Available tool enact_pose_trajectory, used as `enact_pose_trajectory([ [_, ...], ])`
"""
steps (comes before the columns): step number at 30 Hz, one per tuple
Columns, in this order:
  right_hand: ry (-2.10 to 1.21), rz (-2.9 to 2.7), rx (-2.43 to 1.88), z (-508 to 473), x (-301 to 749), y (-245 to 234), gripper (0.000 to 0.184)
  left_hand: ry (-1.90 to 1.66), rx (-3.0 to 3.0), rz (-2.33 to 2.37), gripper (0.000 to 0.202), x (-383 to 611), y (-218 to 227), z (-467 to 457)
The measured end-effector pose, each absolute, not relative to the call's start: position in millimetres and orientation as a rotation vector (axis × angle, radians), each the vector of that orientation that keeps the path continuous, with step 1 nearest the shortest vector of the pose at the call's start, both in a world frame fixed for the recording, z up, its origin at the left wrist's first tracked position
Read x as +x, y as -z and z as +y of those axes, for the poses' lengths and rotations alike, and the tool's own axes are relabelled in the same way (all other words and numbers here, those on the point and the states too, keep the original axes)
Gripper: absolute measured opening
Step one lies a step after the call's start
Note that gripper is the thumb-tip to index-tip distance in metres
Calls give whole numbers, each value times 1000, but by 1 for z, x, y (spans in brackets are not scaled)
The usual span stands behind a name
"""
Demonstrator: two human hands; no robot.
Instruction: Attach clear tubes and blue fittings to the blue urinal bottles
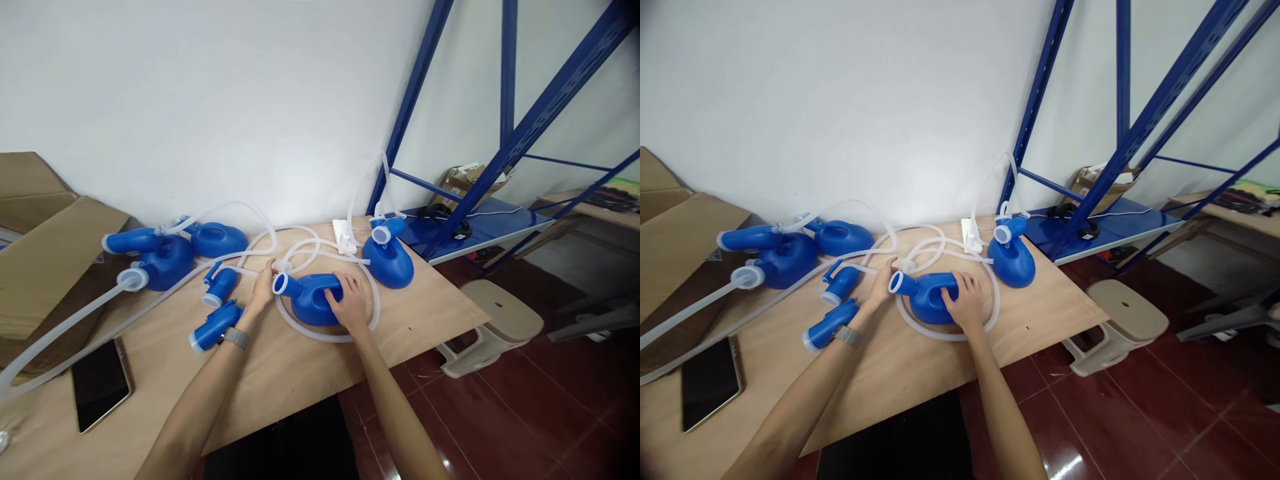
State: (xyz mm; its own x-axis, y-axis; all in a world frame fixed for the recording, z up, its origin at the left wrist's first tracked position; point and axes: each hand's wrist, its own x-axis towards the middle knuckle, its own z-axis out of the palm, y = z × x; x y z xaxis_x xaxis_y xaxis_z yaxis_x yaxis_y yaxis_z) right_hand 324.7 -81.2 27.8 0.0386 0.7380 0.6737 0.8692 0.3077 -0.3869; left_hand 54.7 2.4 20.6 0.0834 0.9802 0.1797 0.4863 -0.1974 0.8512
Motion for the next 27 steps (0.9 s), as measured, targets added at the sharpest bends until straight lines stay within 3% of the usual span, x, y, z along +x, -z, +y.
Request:
enact_pose_trajectory([
  [5, 183, -1730, -1451, -82, 325, -28, 42, -987, 1832, 1402, 71, 53, -23, 2],
  [15, 185, -1725, -1442, -82, 325, -28, 41, -1142, 1961, 1433, 6, 51, -57, 6],
  [23, 148, -1710, -1428, -80, 326, -24, 42, -1464, 2013, 1383, 21, 32, -121, -11],
  [27, 159, -1689, -1423, -79, 326, -23, 40, -1700, 2276, 1389, 17, 36, -121, -20],
])
